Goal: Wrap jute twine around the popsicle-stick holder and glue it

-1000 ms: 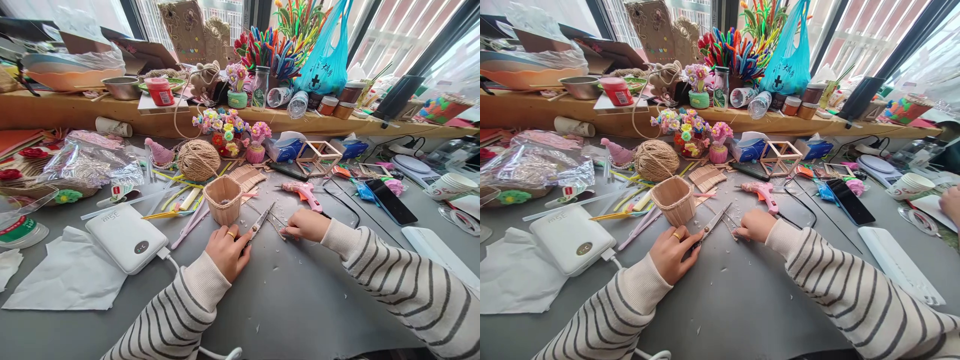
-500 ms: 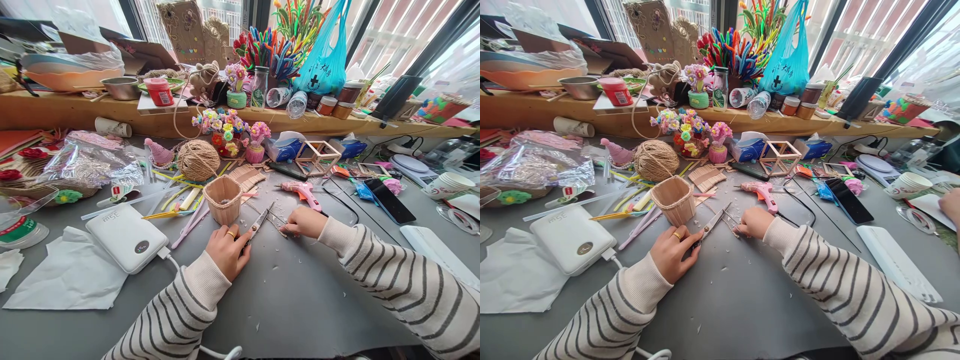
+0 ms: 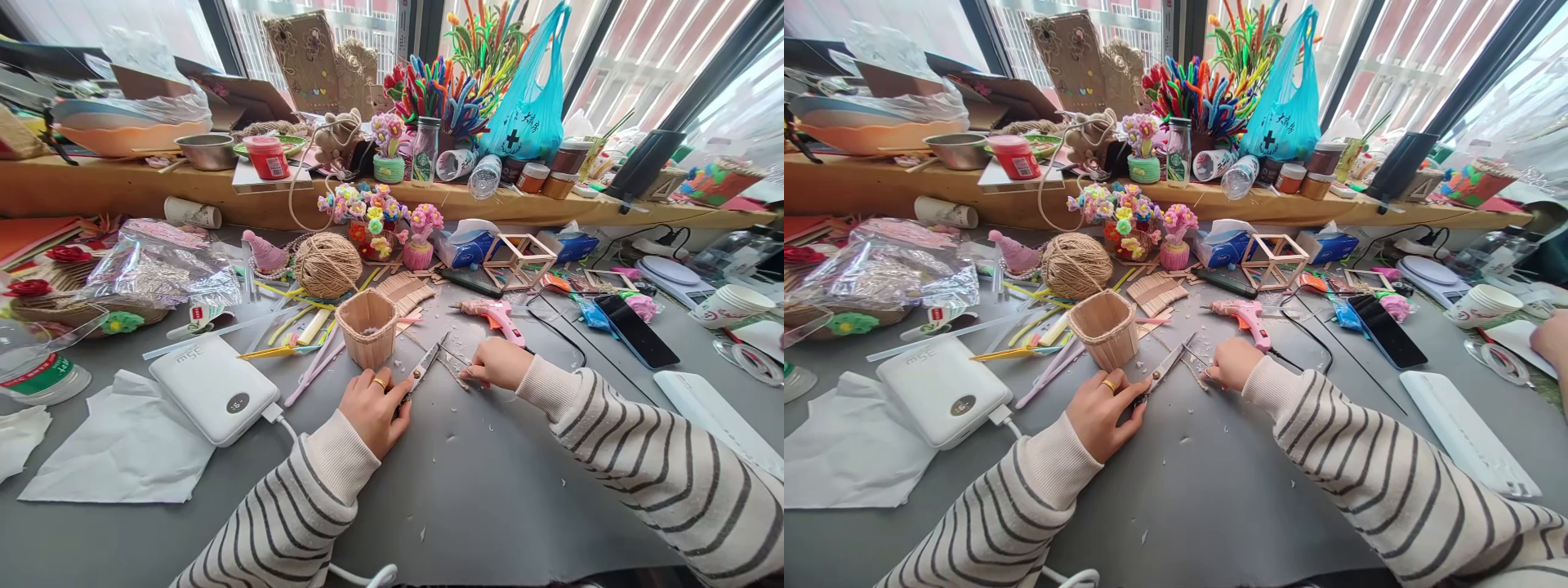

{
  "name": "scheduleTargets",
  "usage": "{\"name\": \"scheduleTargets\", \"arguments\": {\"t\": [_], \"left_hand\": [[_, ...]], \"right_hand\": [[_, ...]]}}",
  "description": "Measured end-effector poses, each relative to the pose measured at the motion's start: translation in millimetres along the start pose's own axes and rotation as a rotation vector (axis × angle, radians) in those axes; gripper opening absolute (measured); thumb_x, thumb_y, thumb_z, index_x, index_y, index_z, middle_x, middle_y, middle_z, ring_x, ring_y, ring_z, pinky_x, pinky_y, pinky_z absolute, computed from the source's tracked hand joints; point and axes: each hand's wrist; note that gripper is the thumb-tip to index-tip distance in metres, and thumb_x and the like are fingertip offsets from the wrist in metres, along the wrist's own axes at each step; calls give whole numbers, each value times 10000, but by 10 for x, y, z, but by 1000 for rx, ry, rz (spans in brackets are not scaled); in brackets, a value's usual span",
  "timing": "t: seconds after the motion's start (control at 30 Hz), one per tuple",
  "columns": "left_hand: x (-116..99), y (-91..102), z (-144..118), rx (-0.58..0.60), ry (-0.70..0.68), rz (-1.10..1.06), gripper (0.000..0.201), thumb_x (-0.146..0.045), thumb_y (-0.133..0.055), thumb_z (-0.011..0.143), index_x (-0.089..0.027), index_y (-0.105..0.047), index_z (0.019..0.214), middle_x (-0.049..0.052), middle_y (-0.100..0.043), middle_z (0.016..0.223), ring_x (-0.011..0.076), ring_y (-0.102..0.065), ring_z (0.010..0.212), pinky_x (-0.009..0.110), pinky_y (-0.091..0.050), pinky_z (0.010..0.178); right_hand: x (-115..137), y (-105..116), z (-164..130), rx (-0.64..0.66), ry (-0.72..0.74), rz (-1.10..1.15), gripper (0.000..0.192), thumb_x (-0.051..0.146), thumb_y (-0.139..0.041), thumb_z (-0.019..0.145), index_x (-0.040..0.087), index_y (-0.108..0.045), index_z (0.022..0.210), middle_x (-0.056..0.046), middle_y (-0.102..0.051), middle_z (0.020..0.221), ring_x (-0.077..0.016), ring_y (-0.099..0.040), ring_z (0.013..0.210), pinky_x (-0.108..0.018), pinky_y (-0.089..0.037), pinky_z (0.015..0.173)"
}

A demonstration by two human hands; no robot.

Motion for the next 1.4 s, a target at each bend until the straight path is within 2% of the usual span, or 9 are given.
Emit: {"name": "scheduleTargets", "arguments": {"t": [0.4, 0.6, 0.7, 0.77, 0.87, 0.97, 1.1, 1.3, 1.4], "left_hand": [[-24, 5, 20, -24, -3, 41, 258, -251, -548, 716, -212, -674, 938, 52, -554, 641, 194, -465, 574, 305, -374, 509], [58, 192, 46, -101, -16, -1, 252, -319, -567, 774, -178, -608, 979, 33, -587, 696, 164, -559, 615, 298, -467, 592], [193, 274, 50, -341, 155, -30, 291, -256, -635, 735, -179, -535, 998, 46, -582, 824, 174, -586, 769, 314, -495, 722], [287, 271, 75, -500, 341, -76, 497, -337, -703, 656, -162, -476, 1062, 88, -551, 928, 221, -574, 859, 336, -520, 684], [389, 189, 148, -413, 531, -231, 885, -439, -760, 534, -161, -324, 1252, 140, -538, 1081, 283, -573, 962, 440, -516, 756], [442, 85, 225, -282, 657, -396, 1019, -403, -780, 495, -172, -226, 1318, 148, -547, 1108, 290, -575, 1002, 471, -494, 816], [491, 33, 276, -248, 779, -639, 958, -388, -765, 486, -186, -269, 1280, 118, -562, 1056, 260, -610, 930, 477, -478, 853], [550, 157, 301, -503, 909, -892, 862, -402, -795, 394, -182, -397, 1126, 82, -556, 984, 206, -604, 831, 409, -498, 802], [560, 242, 321, -547, 955, -1026, 709, -372, -805, 397, -173, -483, 997, 63, -583, 937, 186, -599, 803, 351, -501, 767]], "right_hand": [[-137, -61, 27, -114, -138, -10, 489, 337, -405, 868, 129, -645, 496, -128, -638, 621, -212, -603, 699, -282, -374, 611], [-86, -160, -47, -172, -98, 63, 404, 420, -513, 804, 150, -643, 532, -72, -636, 576, -164, -585, 600, -242, -348, 532], [-91, -181, -44, -184, -109, 126, 290, 347, -553, 781, 146, -648, 594, -50, -659, 602, -130, -582, 541, -213, -358, 493], [-118, -178, -34, -155, -104, 169, 259, 258, -528, 790, 150, -643, 584, -27, -651, 555, -102, -565, 466, -196, -372, 473], [-153, -163, -18, -125, -113, 192, 278, 175, -527, 771, 145, -620, 510, -34, -620, 488, -104, -559, 433, -199, -396, 473], [-159, -145, -11, -131, -129, 179, 295, 164, -557, 751, 141, -596, 460, -51, -592, 462, -125, -560, 444, -230, -424, 506], [-147, -127, -13, -143, -106, 172, 304, 114, -537, 749, 151, -582, 450, -30, -556, 430, -121, -552, 439, -241, -448, 537], [-189, -96, 22, -190, -45, 135, 285, 128, -537, 762, 153, -582, 481, -20, -545, 458, -99, -499, 375, -236, -413, 453], [-232, -79, 69, -253, -19, 62, 224, 186, -637, 705, 155, -591, 487, -19, -522, 468, -116, -506, 418, -244, -396, 458]]}}
Point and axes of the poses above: each hand's wrist, its own z-axis towards the middle knuckle, its own y-axis out of the back of the hand, x = y × z
